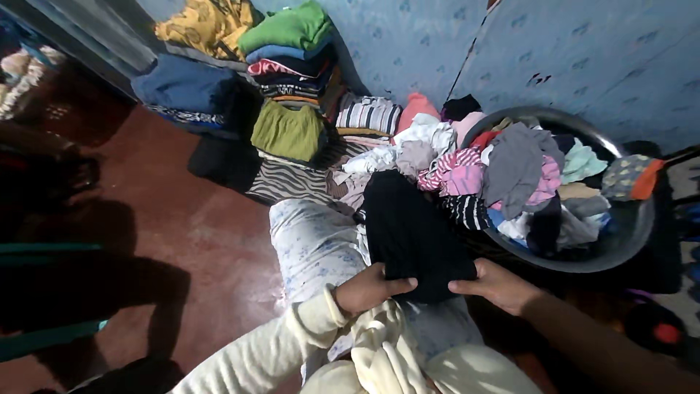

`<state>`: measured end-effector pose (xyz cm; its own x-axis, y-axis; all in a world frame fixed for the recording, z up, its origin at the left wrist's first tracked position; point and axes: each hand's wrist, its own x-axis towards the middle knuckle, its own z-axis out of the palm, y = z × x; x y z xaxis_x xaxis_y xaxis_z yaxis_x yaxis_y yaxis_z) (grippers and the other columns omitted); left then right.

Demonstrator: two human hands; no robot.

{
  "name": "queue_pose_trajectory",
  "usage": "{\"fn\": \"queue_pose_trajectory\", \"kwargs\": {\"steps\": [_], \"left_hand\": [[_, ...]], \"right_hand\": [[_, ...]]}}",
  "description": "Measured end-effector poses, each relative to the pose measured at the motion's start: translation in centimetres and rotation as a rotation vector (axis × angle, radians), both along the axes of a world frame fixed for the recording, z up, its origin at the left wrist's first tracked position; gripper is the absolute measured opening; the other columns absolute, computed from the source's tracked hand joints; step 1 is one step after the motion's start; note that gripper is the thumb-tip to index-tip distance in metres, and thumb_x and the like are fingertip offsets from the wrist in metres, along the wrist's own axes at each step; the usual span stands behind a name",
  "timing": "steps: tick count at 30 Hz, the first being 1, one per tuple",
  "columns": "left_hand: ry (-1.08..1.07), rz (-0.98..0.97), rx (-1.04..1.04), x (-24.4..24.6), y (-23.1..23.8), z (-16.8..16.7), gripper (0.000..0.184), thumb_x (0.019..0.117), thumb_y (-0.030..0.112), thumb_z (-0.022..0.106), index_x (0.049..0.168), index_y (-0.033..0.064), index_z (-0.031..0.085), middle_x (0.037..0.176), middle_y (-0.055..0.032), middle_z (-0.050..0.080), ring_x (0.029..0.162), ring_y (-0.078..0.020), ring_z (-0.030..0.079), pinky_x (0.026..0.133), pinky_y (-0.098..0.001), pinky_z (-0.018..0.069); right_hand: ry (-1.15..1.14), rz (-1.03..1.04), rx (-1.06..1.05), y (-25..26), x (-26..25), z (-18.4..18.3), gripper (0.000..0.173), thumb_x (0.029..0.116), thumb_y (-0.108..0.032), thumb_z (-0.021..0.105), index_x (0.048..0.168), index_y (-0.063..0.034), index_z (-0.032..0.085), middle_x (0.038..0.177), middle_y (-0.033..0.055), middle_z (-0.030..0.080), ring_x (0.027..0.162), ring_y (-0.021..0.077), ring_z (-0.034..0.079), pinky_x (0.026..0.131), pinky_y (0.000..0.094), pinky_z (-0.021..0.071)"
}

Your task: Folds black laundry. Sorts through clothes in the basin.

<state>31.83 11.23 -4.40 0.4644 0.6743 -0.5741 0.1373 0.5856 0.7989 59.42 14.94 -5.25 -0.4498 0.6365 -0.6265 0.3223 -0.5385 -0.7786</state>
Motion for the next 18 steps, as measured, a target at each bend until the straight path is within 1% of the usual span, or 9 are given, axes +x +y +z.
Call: {"fn": "queue_pose_trajectory", "kwargs": {"steps": [2,5,8,11,13,15,16,17,18], "left_hand": [[0.044,-0.087,0.059,-0.4,-0.6,0.0,0.029,0.1009,0.027,0.064,0.118,0.0037,0.066,0.104,-0.0006,0.072,0.097,-0.0046,0.068,0.092,-0.0297,0.0564],[0.077,-0.149,0.081,-0.8,-1.2,0.1,0.029,0.1025,0.03,0.061,0.115,0.0046,0.067,0.101,0.0008,0.071,0.094,-0.0023,0.066,0.09,-0.0282,0.0554],[0.094,-0.159,0.076,-1.0,-1.8,0.9,0.029,0.1036,0.033,0.058,0.113,0.0067,0.068,0.095,0.0031,0.069,0.085,-0.0006,0.064,0.081,-0.0259,0.0553],[0.114,-0.153,0.12,-1.3,-3.1,1.4,0.029,0.103,0.033,0.059,0.116,0.0088,0.065,0.09,0.0041,0.067,0.076,0.0,0.062,0.071,-0.0231,0.0548],[0.124,-0.157,0.192,-1.6,-4.0,1.0,0.034,0.1017,0.034,0.061,0.122,0.0073,0.066,0.102,-0.0001,0.07,0.089,-0.0031,0.065,0.085,-0.0282,0.056],[0.113,-0.147,0.244,-1.8,-4.6,0.6,0.033,0.1011,0.032,0.063,0.121,0.0059,0.067,0.108,-0.0013,0.071,0.099,-0.0038,0.066,0.094,-0.0296,0.055],[0.101,-0.131,0.257,-1.8,-4.8,0.5,0.032,0.1009,0.031,0.063,0.121,0.0054,0.066,0.108,-0.0005,0.071,0.099,-0.0031,0.066,0.094,-0.0284,0.0549],[0.084,-0.1,0.261,-1.9,-5.1,0.5,0.033,0.1004,0.028,0.065,0.122,0.004,0.064,0.109,-0.0004,0.07,0.1,-0.0029,0.066,0.094,-0.0274,0.0551],[0.067,-0.055,0.247,-1.9,-5.3,0.5,0.039,0.0995,0.025,0.066,0.129,0.0019,0.058,0.112,-0.0013,0.07,0.102,-0.004,0.066,0.095,-0.0272,0.0557]], "right_hand": [[-0.016,0.039,0.012,-0.6,0.3,-0.2,0.027,0.0853,-0.008,0.079,0.11,-0.0025,0.07,0.103,0.0017,0.075,0.099,0.0075,0.07,0.092,0.0279,0.0587],[-0.02,0.055,0.005,-1.5,0.4,-0.2,0.024,0.0853,-0.007,0.079,0.107,-0.003,0.071,0.1,0.0005,0.075,0.096,0.0061,0.071,0.091,0.0266,0.0588],[-0.043,0.066,0.006,-2.1,0.7,0.0,0.022,0.0856,-0.008,0.079,0.106,-0.0036,0.072,0.098,-0.0001,0.075,0.094,0.0054,0.071,0.09,0.0264,0.0588],[-0.066,0.099,0.042,-2.5,1.3,0.1,0.019,0.0859,-0.01,0.079,0.104,-0.0047,0.073,0.097,-0.0015,0.075,0.093,0.0028,0.07,0.089,0.0249,0.0586],[-0.054,0.097,0.041,-2.8,1.6,0.0,0.019,0.0867,-0.01,0.079,0.104,-0.0048,0.073,0.098,-0.0019,0.075,0.094,0.0027,0.07,0.089,0.0247,0.0585],[-0.009,0.037,0.013,-3.1,1.5,-0.4,0.022,0.0865,-0.006,0.078,0.107,-0.0039,0.072,0.1,-0.0006,0.076,0.096,0.005,0.071,0.09,0.0257,0.0588],[0.019,-0.014,-0.007,-3.3,1.4,-0.5,0.028,0.086,-0.003,0.077,0.113,-0.0024,0.07,0.104,0.0015,0.075,0.098,0.0072,0.071,0.091,0.027,0.0589],[0.048,-0.069,-0.025,-3.5,1.2,-0.6,0.039,0.085,0.001,0.077,0.122,-0.0012,0.064,0.11,0.0041,0.074,0.102,0.01,0.071,0.093,0.0289,0.059],[0.068,-0.108,-0.034,-3.7,1.2,-0.6,0.055,0.0836,0.002,0.076,0.133,-0.0021,0.053,0.115,0.0064,0.071,0.106,0.0126,0.07,0.094,0.0305,0.0591]]}}
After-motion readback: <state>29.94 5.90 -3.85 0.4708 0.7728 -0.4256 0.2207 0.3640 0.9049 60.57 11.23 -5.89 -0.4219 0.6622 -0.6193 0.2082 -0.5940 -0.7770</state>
